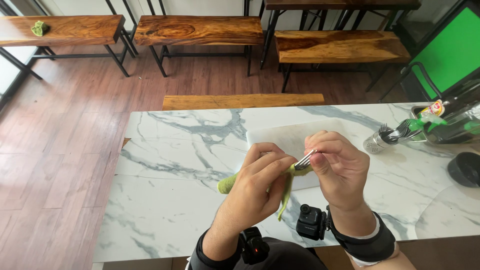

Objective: The recorder is cleaning forks and spoons using a green cloth.

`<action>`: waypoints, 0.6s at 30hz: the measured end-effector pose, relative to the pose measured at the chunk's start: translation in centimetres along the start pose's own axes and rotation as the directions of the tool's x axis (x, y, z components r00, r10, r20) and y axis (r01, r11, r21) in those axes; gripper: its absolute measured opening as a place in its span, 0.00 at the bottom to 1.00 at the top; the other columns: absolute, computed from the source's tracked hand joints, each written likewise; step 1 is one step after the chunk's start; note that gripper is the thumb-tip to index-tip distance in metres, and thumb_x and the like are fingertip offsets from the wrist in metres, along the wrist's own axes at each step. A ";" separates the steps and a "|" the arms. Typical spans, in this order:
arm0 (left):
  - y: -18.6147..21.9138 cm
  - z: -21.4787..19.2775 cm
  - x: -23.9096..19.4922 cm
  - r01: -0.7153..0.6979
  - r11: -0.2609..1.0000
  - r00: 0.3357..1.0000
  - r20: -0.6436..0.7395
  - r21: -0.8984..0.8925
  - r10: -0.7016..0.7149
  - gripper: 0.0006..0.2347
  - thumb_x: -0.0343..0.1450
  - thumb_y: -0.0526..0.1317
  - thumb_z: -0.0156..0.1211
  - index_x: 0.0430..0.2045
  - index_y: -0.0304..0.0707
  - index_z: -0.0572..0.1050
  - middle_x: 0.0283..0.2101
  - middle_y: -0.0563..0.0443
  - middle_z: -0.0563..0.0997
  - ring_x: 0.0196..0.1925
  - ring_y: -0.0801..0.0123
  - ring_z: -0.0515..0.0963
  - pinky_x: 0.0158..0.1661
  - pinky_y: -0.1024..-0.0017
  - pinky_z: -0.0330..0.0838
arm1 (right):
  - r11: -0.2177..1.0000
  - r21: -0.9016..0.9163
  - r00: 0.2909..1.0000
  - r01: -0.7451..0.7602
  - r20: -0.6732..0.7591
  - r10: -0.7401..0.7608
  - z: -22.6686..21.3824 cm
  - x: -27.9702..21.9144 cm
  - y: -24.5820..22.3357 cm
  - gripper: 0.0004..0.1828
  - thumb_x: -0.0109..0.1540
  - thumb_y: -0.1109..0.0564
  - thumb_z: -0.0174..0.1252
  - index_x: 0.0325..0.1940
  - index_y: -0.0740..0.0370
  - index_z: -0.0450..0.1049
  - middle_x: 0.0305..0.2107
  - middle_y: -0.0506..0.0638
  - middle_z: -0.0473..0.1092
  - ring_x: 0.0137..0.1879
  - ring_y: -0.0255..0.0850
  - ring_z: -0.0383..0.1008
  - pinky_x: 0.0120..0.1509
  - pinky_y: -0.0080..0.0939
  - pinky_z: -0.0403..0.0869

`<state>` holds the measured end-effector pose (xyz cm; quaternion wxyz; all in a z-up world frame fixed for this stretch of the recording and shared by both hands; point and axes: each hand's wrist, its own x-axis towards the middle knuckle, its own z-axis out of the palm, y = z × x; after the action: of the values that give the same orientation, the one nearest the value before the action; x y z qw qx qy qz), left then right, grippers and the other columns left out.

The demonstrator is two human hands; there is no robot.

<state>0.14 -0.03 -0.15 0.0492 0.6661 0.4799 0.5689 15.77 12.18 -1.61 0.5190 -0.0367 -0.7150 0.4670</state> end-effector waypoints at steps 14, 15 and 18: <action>1.1 4.8 0.7 0.032 0.998 0.999 -0.043 0.061 -0.029 0.18 0.59 0.21 0.56 0.41 0.35 0.79 0.38 0.50 0.80 0.51 0.55 0.77 0.49 0.65 0.75 | 0.995 0.096 0.999 -0.016 0.034 0.013 -4.6 -1.1 -0.4 0.06 0.70 0.59 0.62 0.45 0.67 0.75 0.35 0.49 0.73 0.40 0.37 0.69 0.48 0.41 0.70; 1.2 5.2 1.0 0.022 0.997 0.999 -0.047 0.068 -0.019 0.18 0.59 0.22 0.56 0.40 0.36 0.79 0.38 0.51 0.80 0.50 0.56 0.77 0.49 0.66 0.75 | 0.994 0.105 0.999 -0.015 0.037 0.011 -5.1 -1.1 -0.4 0.06 0.69 0.60 0.63 0.45 0.67 0.75 0.35 0.49 0.73 0.40 0.37 0.69 0.47 0.40 0.70; 1.5 7.0 1.6 0.025 0.998 0.999 -0.048 0.061 -0.022 0.17 0.59 0.21 0.56 0.40 0.35 0.79 0.38 0.51 0.81 0.50 0.56 0.77 0.49 0.65 0.75 | 0.995 0.098 0.999 -0.035 0.027 0.033 -7.1 -1.3 -0.6 0.07 0.69 0.59 0.63 0.45 0.67 0.75 0.35 0.49 0.73 0.41 0.38 0.69 0.49 0.41 0.71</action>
<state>6.50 3.62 -0.52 0.0241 0.6480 0.5058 0.5689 22.12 15.60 -1.89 0.5029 -0.0171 -0.6969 0.5110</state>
